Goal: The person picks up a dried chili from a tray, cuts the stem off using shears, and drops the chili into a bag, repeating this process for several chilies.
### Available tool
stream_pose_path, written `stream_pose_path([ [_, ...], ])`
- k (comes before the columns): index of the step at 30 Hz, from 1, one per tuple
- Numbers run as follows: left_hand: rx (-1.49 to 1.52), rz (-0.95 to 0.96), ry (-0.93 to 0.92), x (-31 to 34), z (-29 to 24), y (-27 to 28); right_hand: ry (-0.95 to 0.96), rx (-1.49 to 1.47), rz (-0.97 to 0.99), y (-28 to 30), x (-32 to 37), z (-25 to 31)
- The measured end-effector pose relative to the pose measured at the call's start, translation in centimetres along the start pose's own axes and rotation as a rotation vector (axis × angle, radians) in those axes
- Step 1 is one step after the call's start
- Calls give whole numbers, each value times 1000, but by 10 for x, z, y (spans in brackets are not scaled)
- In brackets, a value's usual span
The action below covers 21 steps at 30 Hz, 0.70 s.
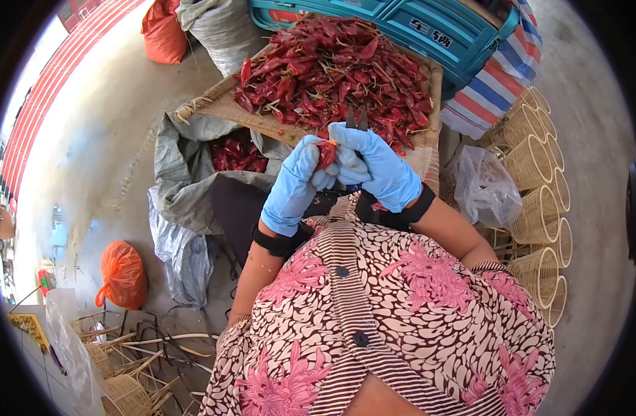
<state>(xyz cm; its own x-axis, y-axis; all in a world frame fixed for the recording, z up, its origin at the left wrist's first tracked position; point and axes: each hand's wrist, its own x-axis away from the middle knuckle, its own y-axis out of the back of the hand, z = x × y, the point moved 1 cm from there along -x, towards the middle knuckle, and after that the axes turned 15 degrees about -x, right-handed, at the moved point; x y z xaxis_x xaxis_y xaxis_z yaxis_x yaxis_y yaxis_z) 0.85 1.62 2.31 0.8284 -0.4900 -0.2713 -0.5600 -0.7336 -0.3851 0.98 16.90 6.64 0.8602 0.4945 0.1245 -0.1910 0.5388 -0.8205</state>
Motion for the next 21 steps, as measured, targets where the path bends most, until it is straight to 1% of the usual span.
stream_pose_path([
  [4, 44, 82, -10, 1, -2, 4, -17, -39, 70, -3, 0, -1],
  [6, 63, 120, -1, 1, -2, 10, -86, -142, 164, 5, -4, -7],
  [7, 59, 106, 2, 2, 0, 12, -120, -192, 212, 8, -7, -9],
  [9, 51, 77, 11, 4, 8, 16, -214, -375, 364, 10, -15, -5],
  [10, 109, 106, 23, 2, 12, 20, -263, -466, 441, 10, -19, -2],
  [12, 225, 161, 49, -3, 20, 31, -172, -367, 340, 15, -23, 1],
  [13, 155, 43, 109, -4, 22, 37, -127, -320, 288, 20, -23, 1],
  [14, 84, -75, 167, -5, 23, 44, -78, -212, 209, 33, -24, 3],
  [15, 12, -193, 222, -6, 25, 53, -30, 91, 16, 32, -21, 5],
  [16, -148, -343, 278, -6, 32, 72, 19, 392, -178, 26, -17, 6],
  [17, -351, -496, 285, -4, 39, 86, 71, 691, -374, 24, -13, 9],
  [18, -423, -606, 297, -2, 48, 110, -56, 798, -351, 50, -18, 5],
  [19, -496, -716, 309, 1, 56, 131, -139, 875, -327, 63, -22, -1],
  [21, -134, -766, 155, 6, 69, 147, -312, 1040, -273, 84, -28, -7],
])
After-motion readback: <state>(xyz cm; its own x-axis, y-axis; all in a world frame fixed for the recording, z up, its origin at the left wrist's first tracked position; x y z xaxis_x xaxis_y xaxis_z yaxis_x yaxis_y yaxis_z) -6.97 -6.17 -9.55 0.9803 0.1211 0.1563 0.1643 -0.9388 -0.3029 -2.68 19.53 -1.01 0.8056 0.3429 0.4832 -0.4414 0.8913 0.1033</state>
